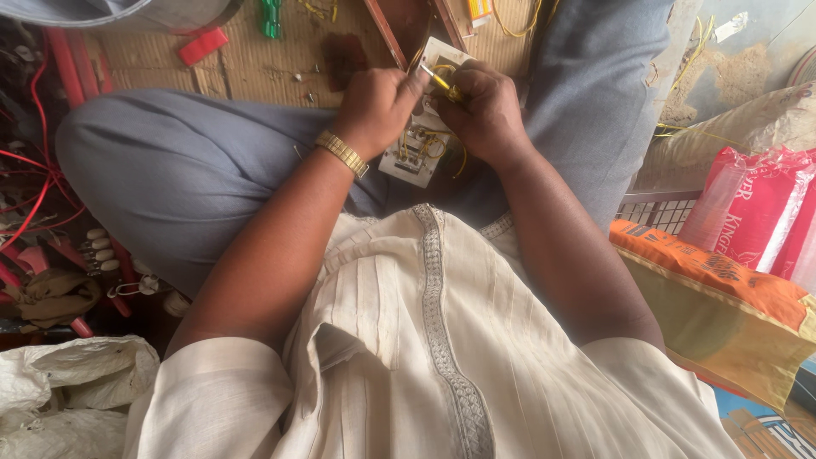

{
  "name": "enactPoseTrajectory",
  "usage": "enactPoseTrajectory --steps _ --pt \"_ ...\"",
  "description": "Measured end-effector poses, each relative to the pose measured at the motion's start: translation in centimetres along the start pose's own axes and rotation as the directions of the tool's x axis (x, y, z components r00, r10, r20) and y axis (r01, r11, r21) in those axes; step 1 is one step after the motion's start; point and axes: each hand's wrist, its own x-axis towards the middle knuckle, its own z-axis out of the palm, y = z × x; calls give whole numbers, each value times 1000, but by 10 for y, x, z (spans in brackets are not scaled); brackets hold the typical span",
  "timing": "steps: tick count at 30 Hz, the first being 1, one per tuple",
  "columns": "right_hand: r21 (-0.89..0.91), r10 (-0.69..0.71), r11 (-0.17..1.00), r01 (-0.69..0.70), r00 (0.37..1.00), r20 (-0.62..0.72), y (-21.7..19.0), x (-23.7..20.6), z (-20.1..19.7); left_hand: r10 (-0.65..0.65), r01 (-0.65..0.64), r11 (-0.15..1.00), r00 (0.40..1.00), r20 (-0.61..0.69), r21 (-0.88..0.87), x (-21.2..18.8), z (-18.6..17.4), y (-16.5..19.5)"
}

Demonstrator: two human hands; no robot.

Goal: The person sits on the floor and repairs an electrical switch assembly. They use a screwdriver to tighten connections and pliers to cut and strip wires, working on the internal components of the switch.

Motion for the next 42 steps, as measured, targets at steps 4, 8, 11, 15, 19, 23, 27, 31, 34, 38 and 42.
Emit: enactPoseTrajectory --steps 4,8,11,15,19,23,27,31,34,38,42 --pt "25 -50 998 50 999 1 0 -1 -1 93 -100 985 994 -62 -137 -4 3 2" --pt "25 -56 998 56 998 -1 1 0 1 48 -61 969 997 -62 -239 -3 2 0" --pt "65 -32 997 32 999 3 2 -1 1 108 -138 936 988 -108 -324 -3 3 -2" --pt "47 -59 997 60 998 -26 3 0 2 102 -143 934 985 -139 -327 -1 1 -5" --pt "42 7 999 -7 1000 13 5 1 2 -47 44 989 999 -21 -141 1 0 -5" --pt "53 -29 998 29 1000 0 6 -1 3 -40 41 971 999 10 -236 -3 5 -1" --pt "40 -67 997 68 998 -19 6 1 4 -35 26 947 999 -23 -320 -4 5 1" --pt "52 -42 998 42 999 6 3 1 0 0 -16 947 999 -48 -322 -4 3 1" --pt "79 -3 997 1 1000 26 0 1 -2 44 -68 931 996 -76 -360 -4 3 1" --pt "120 -11 993 9 1000 15 -1 1 -1 127 -176 923 979 -161 -342 -4 3 -3" --pt "126 24 992 -27 999 26 0 1 0 -141 124 881 990 -3 -456 -1 3 -9"
